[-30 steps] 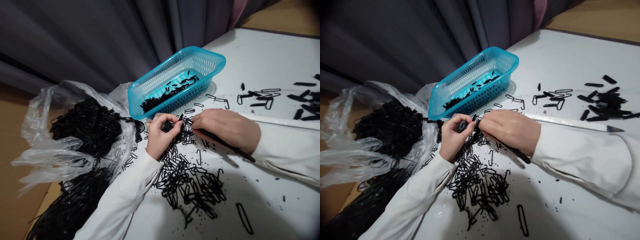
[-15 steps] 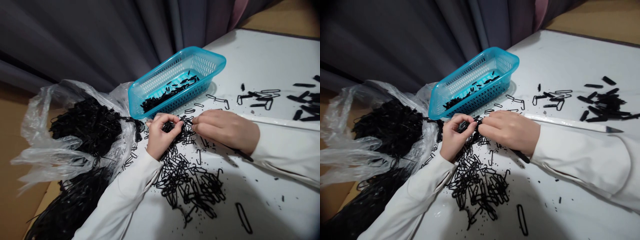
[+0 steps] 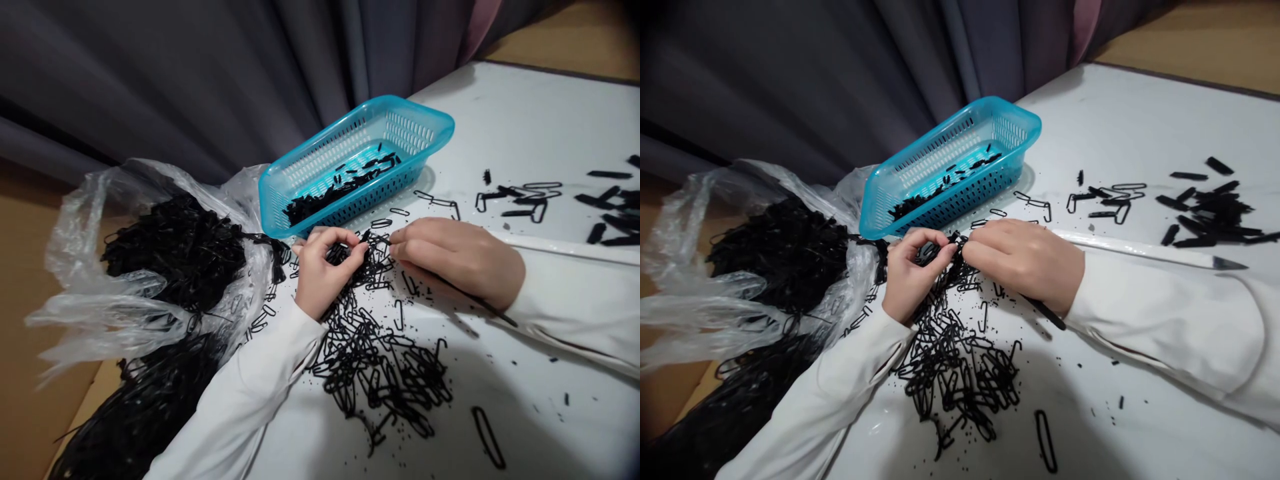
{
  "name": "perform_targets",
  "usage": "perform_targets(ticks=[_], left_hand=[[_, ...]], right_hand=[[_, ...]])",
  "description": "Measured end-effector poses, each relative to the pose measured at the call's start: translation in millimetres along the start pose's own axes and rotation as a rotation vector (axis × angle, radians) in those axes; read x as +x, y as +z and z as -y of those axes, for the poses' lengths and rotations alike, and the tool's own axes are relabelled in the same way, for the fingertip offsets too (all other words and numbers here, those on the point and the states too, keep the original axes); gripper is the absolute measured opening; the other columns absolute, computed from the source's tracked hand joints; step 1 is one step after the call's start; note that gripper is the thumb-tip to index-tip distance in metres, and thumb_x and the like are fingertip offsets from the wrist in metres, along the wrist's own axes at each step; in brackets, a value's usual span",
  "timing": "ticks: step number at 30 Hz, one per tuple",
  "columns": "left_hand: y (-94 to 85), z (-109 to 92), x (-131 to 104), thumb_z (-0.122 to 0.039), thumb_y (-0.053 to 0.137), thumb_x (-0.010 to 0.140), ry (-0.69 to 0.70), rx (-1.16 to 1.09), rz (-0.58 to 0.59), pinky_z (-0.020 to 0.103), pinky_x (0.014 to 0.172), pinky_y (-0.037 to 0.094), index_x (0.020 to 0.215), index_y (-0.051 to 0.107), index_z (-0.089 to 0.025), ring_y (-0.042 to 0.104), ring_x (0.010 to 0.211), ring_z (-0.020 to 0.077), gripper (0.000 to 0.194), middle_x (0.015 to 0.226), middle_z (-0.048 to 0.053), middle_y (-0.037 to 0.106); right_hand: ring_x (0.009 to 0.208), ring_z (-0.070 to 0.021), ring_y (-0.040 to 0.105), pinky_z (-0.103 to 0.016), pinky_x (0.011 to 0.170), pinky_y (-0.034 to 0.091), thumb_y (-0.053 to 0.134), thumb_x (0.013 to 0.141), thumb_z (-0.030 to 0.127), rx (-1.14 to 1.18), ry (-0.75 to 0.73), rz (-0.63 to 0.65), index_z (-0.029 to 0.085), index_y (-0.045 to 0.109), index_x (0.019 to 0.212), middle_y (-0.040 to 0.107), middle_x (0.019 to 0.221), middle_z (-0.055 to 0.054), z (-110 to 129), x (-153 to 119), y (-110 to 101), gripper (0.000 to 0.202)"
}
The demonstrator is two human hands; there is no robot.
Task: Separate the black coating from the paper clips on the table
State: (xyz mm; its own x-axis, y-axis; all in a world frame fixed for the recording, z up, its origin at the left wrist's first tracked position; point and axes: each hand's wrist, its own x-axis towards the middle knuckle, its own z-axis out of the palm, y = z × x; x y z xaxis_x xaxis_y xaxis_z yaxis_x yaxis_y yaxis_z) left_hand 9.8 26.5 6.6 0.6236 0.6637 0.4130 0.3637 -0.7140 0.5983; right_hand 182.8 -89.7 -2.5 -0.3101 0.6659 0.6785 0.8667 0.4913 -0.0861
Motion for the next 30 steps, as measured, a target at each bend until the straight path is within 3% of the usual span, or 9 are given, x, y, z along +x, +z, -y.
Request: perform_targets(ticks=[6,30], left_hand=[[0.2,1.2,1.1,-0.022,0.068,0.079,-0.031,-0.071,0.004,0.034,0.076,0.041,0.073,0.064,-0.02,0.06,0.083,0.0189,0.007,0.08,0.002,0.069],[-0.5,1.5,0.5,-0.022,0.069,0.079,-0.009,-0.045,0.007,0.035,0.078,0.041,0.073,0.066,-0.021,0.06,0.083,0.0192,0.007,0.078,0.001,0.07]], right_hand=[[0.083,-0.0193,0.06,-0.033,0.072,0.05,0.039,0.097,0.016,0.142,-0.016,-0.013,0.013,0.056,0.09,0.064,0.083,-0.009,2.6,3.7,0.8,0.019],[0.081,-0.0185,0.054,-0.034,0.075,0.047,0.035,0.098,0.02,0.169,-0.011,0.086,0.015,0.056,0.095,0.061,0.086,-0.008,-3.2,0.2,4.0,0.021]])
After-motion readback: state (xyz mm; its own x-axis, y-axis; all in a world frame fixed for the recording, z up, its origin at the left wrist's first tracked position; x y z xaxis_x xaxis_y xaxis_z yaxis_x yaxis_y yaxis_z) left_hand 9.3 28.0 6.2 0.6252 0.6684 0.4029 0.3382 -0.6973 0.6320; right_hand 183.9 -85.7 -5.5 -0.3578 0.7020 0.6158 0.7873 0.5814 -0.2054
